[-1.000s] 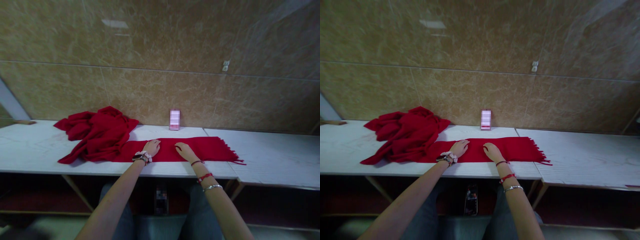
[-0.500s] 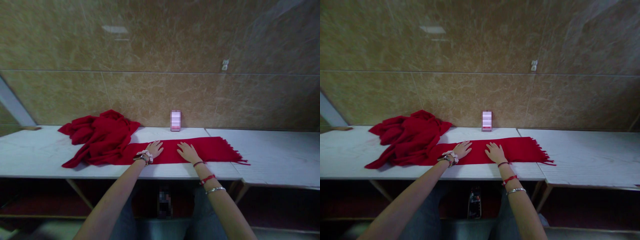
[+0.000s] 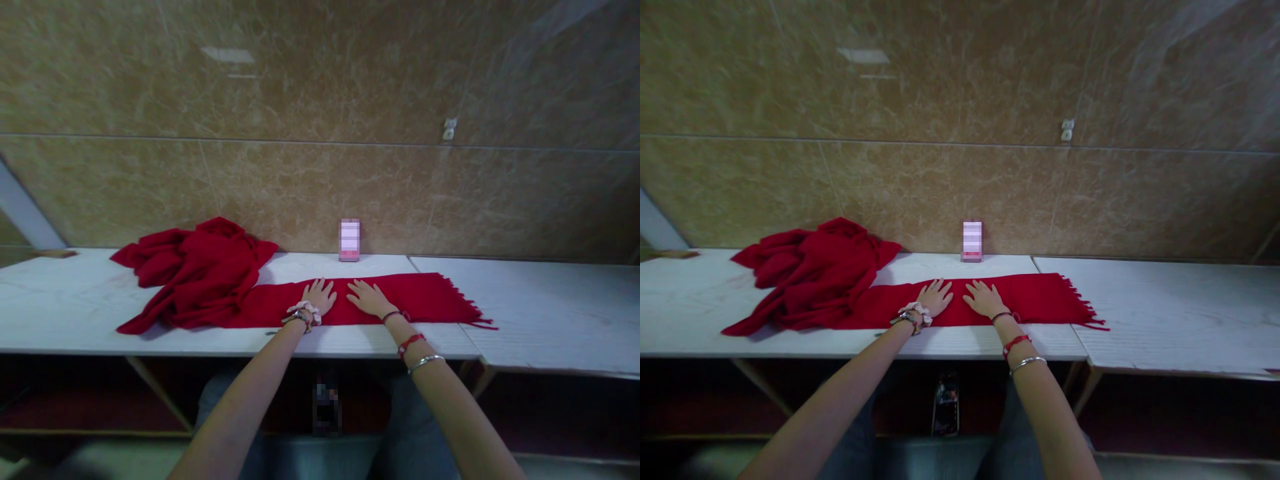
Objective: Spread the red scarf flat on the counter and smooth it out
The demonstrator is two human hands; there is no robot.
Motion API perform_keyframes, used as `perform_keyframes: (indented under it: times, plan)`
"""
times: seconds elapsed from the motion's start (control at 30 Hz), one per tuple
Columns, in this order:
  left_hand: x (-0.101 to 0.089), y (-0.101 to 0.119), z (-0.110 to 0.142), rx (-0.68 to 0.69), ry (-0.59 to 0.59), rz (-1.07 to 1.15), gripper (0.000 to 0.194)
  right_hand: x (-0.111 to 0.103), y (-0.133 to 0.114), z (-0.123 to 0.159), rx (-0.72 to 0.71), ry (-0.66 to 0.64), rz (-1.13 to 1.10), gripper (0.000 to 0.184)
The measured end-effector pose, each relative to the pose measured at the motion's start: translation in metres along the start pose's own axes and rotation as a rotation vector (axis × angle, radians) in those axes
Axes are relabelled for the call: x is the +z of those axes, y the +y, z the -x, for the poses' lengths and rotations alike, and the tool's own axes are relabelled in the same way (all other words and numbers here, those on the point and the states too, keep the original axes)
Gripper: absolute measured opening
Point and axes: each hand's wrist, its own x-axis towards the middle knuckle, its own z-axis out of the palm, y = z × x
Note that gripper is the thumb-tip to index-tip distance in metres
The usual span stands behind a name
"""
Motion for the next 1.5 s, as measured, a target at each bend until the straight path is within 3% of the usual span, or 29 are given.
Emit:
perform_keyframes:
  times: [0.1, 0.17, 0.3, 0.47, 0.87, 1.17, 1.27, 1.37, 1.5]
  plan:
    - [-0.002, 0.001, 0.001, -0.009, 0.007, -0.009, 0.048, -0.008, 0.011, -0.001, 0.082, -0.058, -0.012, 0.051]
    - [-0.002, 0.001, 0.001, -0.011, 0.009, -0.005, 0.048, -0.011, 0.011, -0.003, 0.119, -0.022, -0.016, 0.051]
    - [0.000, 0.001, 0.000, -0.019, 0.030, 0.002, 0.047, -0.005, -0.005, -0.007, 0.067, 0.117, -0.015, 0.050]
    - [0.004, -0.001, -0.001, -0.016, 0.057, 0.022, 0.045, 0.008, -0.017, -0.009, 0.030, 0.119, 0.006, 0.043]
    - [0.009, -0.005, -0.003, 0.002, 0.086, 0.024, 0.045, 0.006, -0.005, -0.003, 0.053, 0.127, 0.007, 0.043]
    - [-0.001, 0.000, 0.003, -0.016, 0.074, 0.027, 0.044, 0.004, 0.019, 0.002, 0.210, 0.186, 0.053, 0.042]
    - [-0.002, 0.001, 0.003, -0.025, 0.069, 0.034, 0.044, 0.007, 0.008, -0.002, 0.085, 0.223, -0.004, 0.045]
    - [-0.002, 0.001, 0.002, -0.024, 0.073, 0.037, 0.044, 0.011, -0.006, -0.004, -0.110, 0.169, -0.051, 0.047]
    - [0.000, 0.000, 0.002, -0.029, 0.083, 0.028, 0.043, 0.012, -0.004, -0.001, -0.093, 0.093, -0.037, 0.044]
